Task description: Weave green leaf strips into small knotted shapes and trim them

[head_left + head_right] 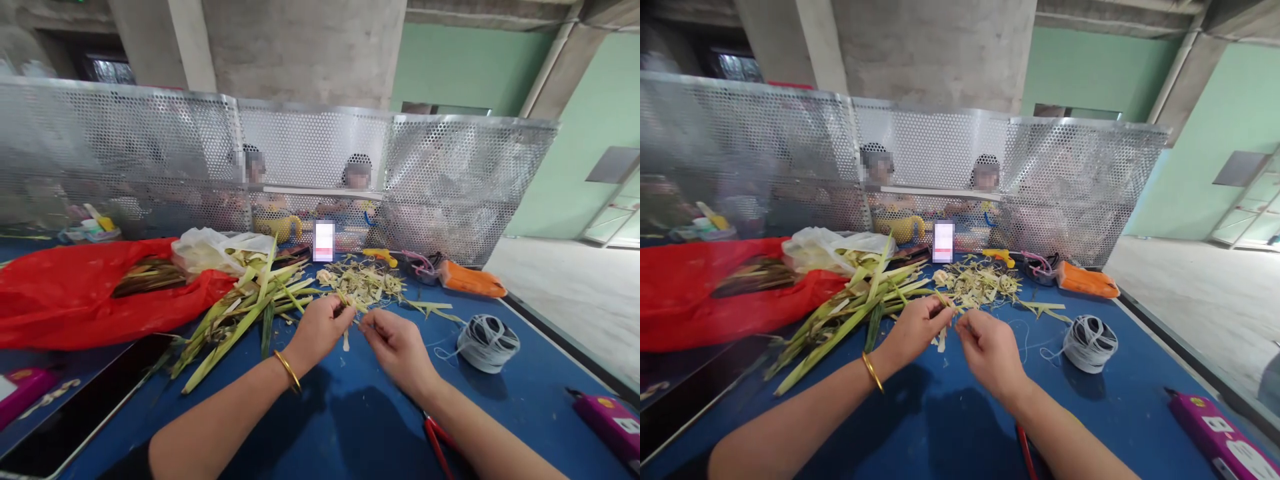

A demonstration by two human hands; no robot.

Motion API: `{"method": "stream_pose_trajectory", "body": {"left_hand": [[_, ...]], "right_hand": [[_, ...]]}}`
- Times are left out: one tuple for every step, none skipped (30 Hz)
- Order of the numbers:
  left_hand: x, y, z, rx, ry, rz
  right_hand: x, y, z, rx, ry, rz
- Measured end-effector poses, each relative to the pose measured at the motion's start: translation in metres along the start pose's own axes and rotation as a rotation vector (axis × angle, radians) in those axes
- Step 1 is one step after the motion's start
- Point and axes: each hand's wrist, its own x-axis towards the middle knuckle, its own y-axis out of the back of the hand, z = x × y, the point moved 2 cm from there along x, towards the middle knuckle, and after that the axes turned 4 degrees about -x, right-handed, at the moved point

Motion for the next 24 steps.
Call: {"method": "stream_pose_trajectory", "body": {"left_hand": [[-0.001, -0.001, 0.0, 0.058, -0.001, 0.021], [-0.001, -0.002, -0.001, 0.107, -0.006, 0.033], [-0.002, -0.003, 0.0, 0.142, -0.015, 0.029], [-0.003, -0.004, 0.0, 0.161, -0.027, 0.004], [-0.004, -0.005, 0.001, 0.163, -0.042, -0.035], [-0.005, -0.006, 0.002, 0.147, -0.057, -0.086], [-0.006, -0.007, 0.004, 0.114, -0.072, -0.151], [-0.007, -0.007, 0.005, 0.065, -0.08, -0.224], [-0.008, -0.008, 0.007, 0.003, -0.081, -0.296], [-0.009, -0.008, 0.009, -0.068, -0.08, -0.361], [-0.01, -0.007, 0.01, -0.14, -0.08, -0.411], [-0.01, -0.007, 0.012, -0.202, -0.076, -0.438], [-0.01, -0.006, 0.013, -0.253, -0.067, -0.435], [-0.009, -0.005, 0.012, -0.287, -0.052, -0.409], [-0.008, -0.004, 0.012, -0.302, -0.029, -0.366], [-0.006, -0.004, 0.01, -0.305, -0.002, -0.316], [-0.005, -0.003, 0.009, -0.297, 0.026, -0.263], [-0.003, -0.002, 0.007, -0.281, 0.047, -0.211], [-0.002, -0.002, 0.005, -0.259, 0.062, -0.16], [-0.001, -0.001, 0.003, -0.234, 0.071, -0.114], [0.0, -0.001, 0.001, -0.211, 0.078, -0.078], [0.001, -0.001, -0.001, -0.19, 0.079, -0.05], [0.001, -0.002, -0.002, -0.174, 0.074, -0.034], [0.002, -0.002, -0.004, -0.162, 0.064, -0.027]], "right_hand": [[-0.003, 0.001, -0.005, -0.093, 0.08, 0.01], [-0.005, 0.003, -0.009, -0.174, 0.149, 0.014], [-0.005, 0.004, -0.012, -0.238, 0.2, 0.015], [-0.005, 0.007, -0.014, -0.276, 0.225, 0.013], [-0.004, 0.01, -0.013, -0.279, 0.224, 0.013], [-0.001, 0.013, -0.011, -0.248, 0.196, 0.014], [0.003, 0.017, -0.007, -0.185, 0.143, 0.016], [0.007, 0.021, -0.001, -0.098, 0.074, 0.017], [0.011, 0.024, 0.005, 0.0, -0.003, 0.005], [0.015, 0.025, 0.011, 0.104, -0.082, -0.025], [0.018, 0.026, 0.017, 0.21, -0.162, -0.066], [0.02, 0.025, 0.022, 0.304, -0.235, -0.104], [0.022, 0.022, 0.026, 0.377, -0.296, -0.136], [0.022, 0.019, 0.029, 0.423, -0.34, -0.158], [0.022, 0.016, 0.031, 0.444, -0.366, -0.167], [0.021, 0.012, 0.031, 0.453, -0.376, -0.167], [0.019, 0.008, 0.03, 0.449, -0.37, -0.166], [0.017, 0.005, 0.028, 0.428, -0.349, -0.167], [0.015, 0.003, 0.024, 0.385, -0.316, -0.162], [0.012, 0.003, 0.019, 0.316, -0.262, -0.151], [0.009, 0.003, 0.013, 0.224, -0.188, -0.129], [0.006, 0.004, 0.007, 0.12, -0.097, -0.1], [0.003, 0.005, 0.0, 0.019, 0.002, -0.071], [0.0, 0.006, -0.006, -0.059, 0.098, -0.048]]}}
